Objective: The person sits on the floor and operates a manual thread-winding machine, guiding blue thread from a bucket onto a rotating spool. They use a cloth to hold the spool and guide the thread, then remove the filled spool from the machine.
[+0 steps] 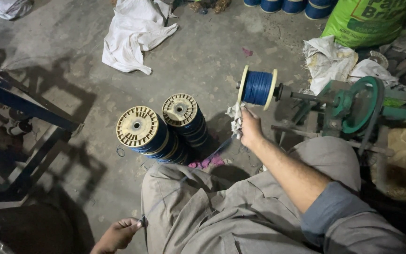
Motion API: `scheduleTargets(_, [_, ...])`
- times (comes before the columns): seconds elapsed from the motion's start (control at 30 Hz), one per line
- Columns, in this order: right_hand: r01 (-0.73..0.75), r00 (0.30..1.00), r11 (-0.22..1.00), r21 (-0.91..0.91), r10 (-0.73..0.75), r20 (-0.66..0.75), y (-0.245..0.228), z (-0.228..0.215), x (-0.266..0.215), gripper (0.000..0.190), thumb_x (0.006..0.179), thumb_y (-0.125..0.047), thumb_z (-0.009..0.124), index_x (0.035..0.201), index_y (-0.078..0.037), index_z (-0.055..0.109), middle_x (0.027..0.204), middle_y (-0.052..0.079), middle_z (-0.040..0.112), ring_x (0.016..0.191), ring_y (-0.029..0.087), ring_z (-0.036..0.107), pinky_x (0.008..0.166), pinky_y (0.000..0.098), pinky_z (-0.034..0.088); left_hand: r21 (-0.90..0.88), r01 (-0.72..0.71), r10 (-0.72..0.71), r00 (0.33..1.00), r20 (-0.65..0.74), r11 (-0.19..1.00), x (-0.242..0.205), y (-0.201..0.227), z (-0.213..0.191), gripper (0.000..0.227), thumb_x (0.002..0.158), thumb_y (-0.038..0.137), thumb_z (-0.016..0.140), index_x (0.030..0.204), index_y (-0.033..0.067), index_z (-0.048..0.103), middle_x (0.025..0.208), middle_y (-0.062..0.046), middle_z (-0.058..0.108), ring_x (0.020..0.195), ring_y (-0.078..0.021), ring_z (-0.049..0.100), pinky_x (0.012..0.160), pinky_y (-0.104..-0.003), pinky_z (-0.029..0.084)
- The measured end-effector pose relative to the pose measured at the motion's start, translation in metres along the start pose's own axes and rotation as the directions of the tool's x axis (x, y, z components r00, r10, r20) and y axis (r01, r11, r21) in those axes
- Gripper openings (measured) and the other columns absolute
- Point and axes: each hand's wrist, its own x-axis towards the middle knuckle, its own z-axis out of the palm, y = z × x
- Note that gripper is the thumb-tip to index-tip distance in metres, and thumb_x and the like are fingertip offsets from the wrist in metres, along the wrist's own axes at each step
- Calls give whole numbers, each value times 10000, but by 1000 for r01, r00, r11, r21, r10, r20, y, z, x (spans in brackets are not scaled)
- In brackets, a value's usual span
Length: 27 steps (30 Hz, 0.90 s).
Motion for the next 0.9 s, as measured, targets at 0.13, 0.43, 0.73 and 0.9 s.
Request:
scheduleTargets(0.13, [54, 998, 997, 53, -55, 22, 24, -3, 26, 335, 1043, -243, 548, 1316, -97, 677, 759, 47, 640, 532, 143, 570, 386, 288, 426, -49, -49, 54, 994, 100, 998, 7, -1, 4, 259, 1013, 192, 728, 820, 35, 658, 555, -7, 328, 442, -118, 233, 398, -307, 154])
scheduleTargets(0.43, [27, 992, 999, -44, -32, -121, 46, -21, 74, 39, 842, -275, 706, 831, -282, 669, 665, -28, 642, 517, 140, 616, 379, 336, 433, 239, -90, 110, 991, -70, 967, -35, 38, 44, 407, 921, 318, 839, 665, 90, 620, 528, -41, 420, 493, -133, 377, 475, -282, 282])
scheduleTargets(0.73, [121, 975, 985, 120, -141, 170, 18, -29, 91, 152, 1002, -289, 606, 870, -216, 630, 716, -22, 634, 430, 76, 452, 342, 227, 283, 45, -78, 72, 991, 115, 996, -22, 31, 39, 208, 959, 277, 784, 842, 111, 740, 535, 53, 333, 440, -67, 262, 403, -247, 139])
scheduleTargets(0.9, [47, 985, 997, 61, -56, 160, 7, -28, 88, 225, 972, -371, 620, 773, -292, 554, 602, -124, 479, 446, 28, 415, 375, 203, 246, 84, -90, 83, 992, 90, 992, -26, 36, 46, 253, 963, 281, 789, 778, 145, 680, 542, 43, 391, 459, -72, 300, 411, -237, 196])
